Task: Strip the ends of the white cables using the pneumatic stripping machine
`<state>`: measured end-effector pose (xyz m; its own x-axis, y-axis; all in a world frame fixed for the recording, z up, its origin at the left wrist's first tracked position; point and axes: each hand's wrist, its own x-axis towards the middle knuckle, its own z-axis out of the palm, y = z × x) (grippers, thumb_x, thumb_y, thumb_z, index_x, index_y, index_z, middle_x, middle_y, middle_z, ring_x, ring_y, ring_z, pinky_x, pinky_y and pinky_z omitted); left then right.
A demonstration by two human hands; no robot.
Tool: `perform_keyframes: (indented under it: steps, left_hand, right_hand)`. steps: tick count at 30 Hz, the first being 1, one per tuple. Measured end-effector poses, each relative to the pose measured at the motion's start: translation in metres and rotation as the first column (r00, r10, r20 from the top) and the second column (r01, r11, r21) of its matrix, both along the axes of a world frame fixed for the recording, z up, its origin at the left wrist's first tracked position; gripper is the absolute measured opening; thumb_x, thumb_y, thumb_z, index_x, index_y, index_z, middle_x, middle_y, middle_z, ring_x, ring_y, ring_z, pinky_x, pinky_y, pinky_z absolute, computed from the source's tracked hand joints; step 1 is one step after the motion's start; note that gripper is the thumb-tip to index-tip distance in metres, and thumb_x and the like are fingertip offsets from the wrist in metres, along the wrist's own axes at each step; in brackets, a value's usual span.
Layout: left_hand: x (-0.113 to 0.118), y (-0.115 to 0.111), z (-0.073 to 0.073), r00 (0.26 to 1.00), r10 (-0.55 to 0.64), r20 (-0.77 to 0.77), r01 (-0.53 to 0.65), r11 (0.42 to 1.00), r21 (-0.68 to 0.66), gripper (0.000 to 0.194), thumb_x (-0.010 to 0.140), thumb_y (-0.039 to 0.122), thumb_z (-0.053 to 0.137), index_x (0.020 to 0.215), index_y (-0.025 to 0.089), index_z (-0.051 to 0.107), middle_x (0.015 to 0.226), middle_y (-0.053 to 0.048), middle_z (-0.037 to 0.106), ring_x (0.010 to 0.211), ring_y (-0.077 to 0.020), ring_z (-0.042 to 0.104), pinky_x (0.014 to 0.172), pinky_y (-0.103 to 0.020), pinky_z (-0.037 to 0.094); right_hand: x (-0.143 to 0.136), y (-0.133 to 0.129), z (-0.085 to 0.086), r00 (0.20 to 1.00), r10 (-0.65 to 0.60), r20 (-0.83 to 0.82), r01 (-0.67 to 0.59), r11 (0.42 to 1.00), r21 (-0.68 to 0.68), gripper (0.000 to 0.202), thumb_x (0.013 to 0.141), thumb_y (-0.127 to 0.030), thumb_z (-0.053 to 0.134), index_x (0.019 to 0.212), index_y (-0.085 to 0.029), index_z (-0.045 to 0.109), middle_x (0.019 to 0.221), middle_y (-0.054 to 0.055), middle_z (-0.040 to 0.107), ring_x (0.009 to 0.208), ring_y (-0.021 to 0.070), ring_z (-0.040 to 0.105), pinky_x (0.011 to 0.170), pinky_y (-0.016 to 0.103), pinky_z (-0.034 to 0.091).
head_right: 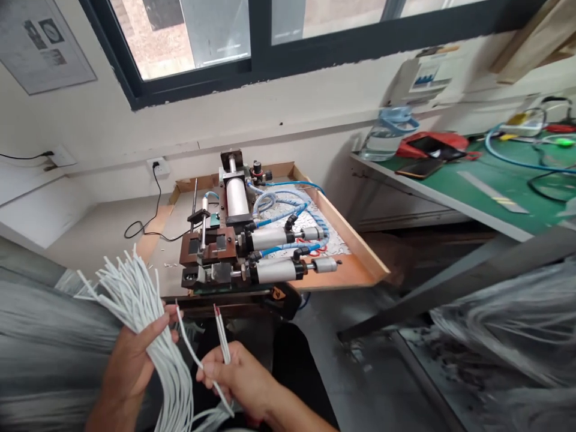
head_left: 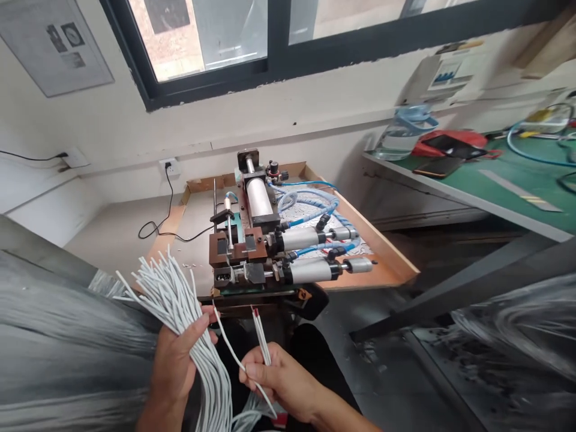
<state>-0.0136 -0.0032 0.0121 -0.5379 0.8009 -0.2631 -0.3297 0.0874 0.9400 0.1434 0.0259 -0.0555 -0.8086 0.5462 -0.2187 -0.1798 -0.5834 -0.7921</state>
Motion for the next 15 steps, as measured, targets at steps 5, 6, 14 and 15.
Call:
perform_keyframes:
  steps: [5, 6, 14, 15]
  left_hand:
    - [0.001, -0.007, 0.004, 0.999, -0.002, -0.052, 0.003, 1.0, 0.017, 0.018, 0.056, 0.016, 0.068, 0.07, 0.011, 0.059, 0.057, -0.001, 0.06, 0.051, -0.0141, 0.054, 0.048, -0.024, 0.041]
    - [0.001, -0.007, 0.003, 0.998, -0.005, -0.061, 0.006, 1.0, 0.025, 0.017, 0.055, 0.016, 0.068, 0.068, 0.012, 0.059, 0.054, -0.001, 0.06, 0.049, -0.0134, 0.053, 0.048, -0.024, 0.04]
    - [-0.003, -0.002, -0.017, 0.995, 0.094, -0.014, -0.092, 0.989, 0.114, 0.012, 0.056, 0.013, 0.067, 0.059, 0.014, 0.055, 0.049, 0.004, 0.055, 0.046, -0.0103, 0.049, 0.051, -0.025, 0.04]
    - [-0.005, 0.0, -0.019, 0.992, 0.125, 0.013, -0.125, 0.985, 0.119, 0.013, 0.056, 0.013, 0.067, 0.06, 0.014, 0.054, 0.049, 0.004, 0.054, 0.047, -0.0102, 0.049, 0.051, -0.025, 0.041]
  right_hand:
    - [0.005, -0.006, 0.002, 0.993, 0.094, -0.069, -0.104, 0.983, -0.15, 0.026, 0.062, -0.033, 0.062, 0.063, -0.006, 0.062, 0.043, -0.002, 0.048, 0.031, 0.0022, 0.031, 0.031, 0.017, 0.012]
    - [0.006, -0.007, 0.003, 0.991, 0.104, -0.081, -0.116, 0.977, -0.176, 0.027, 0.061, -0.033, 0.063, 0.063, -0.006, 0.061, 0.043, -0.002, 0.048, 0.031, 0.0024, 0.032, 0.031, 0.017, 0.011]
    - [0.022, -0.008, -0.024, 0.996, 0.037, 0.084, -0.032, 0.998, -0.062, 0.032, 0.061, -0.041, 0.059, 0.059, -0.01, 0.058, 0.045, -0.003, 0.044, 0.033, 0.0032, 0.03, 0.034, 0.017, 0.017]
    - [0.027, -0.005, -0.033, 0.978, -0.017, 0.208, 0.005, 0.998, 0.056, 0.03, 0.063, -0.04, 0.057, 0.06, -0.01, 0.058, 0.046, -0.002, 0.045, 0.035, 0.0045, 0.032, 0.036, 0.018, 0.021]
